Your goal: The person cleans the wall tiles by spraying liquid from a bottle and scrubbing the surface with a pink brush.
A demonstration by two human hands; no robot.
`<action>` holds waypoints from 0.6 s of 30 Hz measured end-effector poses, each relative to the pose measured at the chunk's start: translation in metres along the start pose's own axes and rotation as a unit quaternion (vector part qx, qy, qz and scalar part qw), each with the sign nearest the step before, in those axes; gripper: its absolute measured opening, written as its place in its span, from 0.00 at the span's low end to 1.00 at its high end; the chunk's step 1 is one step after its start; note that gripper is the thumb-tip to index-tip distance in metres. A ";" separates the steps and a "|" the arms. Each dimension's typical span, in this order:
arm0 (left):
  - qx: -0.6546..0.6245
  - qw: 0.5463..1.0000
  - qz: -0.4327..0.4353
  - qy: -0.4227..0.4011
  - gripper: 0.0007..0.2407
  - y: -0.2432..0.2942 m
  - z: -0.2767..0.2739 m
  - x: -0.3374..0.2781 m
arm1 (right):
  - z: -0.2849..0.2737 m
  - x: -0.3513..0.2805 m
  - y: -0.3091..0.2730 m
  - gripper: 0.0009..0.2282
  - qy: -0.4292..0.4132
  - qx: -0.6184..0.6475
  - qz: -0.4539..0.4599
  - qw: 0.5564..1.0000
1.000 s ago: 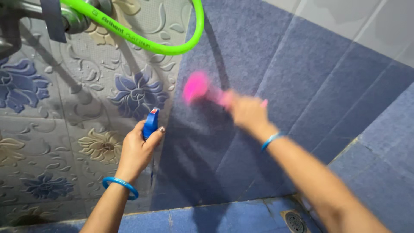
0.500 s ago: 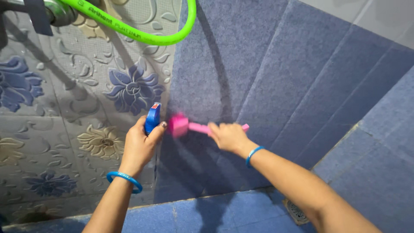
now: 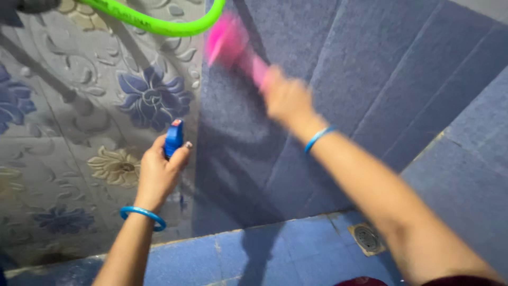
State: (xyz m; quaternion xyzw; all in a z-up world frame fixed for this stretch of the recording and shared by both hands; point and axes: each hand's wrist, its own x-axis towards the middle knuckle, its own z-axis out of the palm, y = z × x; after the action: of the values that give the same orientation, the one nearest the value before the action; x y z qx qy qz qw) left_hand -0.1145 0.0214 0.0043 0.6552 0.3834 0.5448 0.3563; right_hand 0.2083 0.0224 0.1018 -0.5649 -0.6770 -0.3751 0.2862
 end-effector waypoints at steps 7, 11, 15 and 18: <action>0.051 0.999 -0.001 0.007 0.13 0.001 -0.010 0.003 | 0.031 -0.060 -0.030 0.14 -0.213 -0.062 -0.132 0.966; 0.034 0.999 0.005 0.001 0.13 -0.012 -0.015 0.004 | -0.015 0.027 0.073 0.14 0.063 -0.089 0.061 0.992; 0.002 1.000 -0.014 -0.001 0.13 -0.016 -0.017 0.004 | -0.028 0.028 0.138 0.08 0.143 -0.015 0.201 0.969; 0.028 0.999 -0.017 -0.005 0.13 -0.014 -0.016 0.000 | 0.014 -0.068 0.117 0.15 0.096 -0.071 0.210 0.970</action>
State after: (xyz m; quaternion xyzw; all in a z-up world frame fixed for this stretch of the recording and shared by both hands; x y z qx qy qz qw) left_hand -0.1322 0.0282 -0.0055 0.6608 0.4078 0.5246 0.3492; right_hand 0.3368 0.0061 0.0610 -0.6752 -0.4838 -0.4061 0.3810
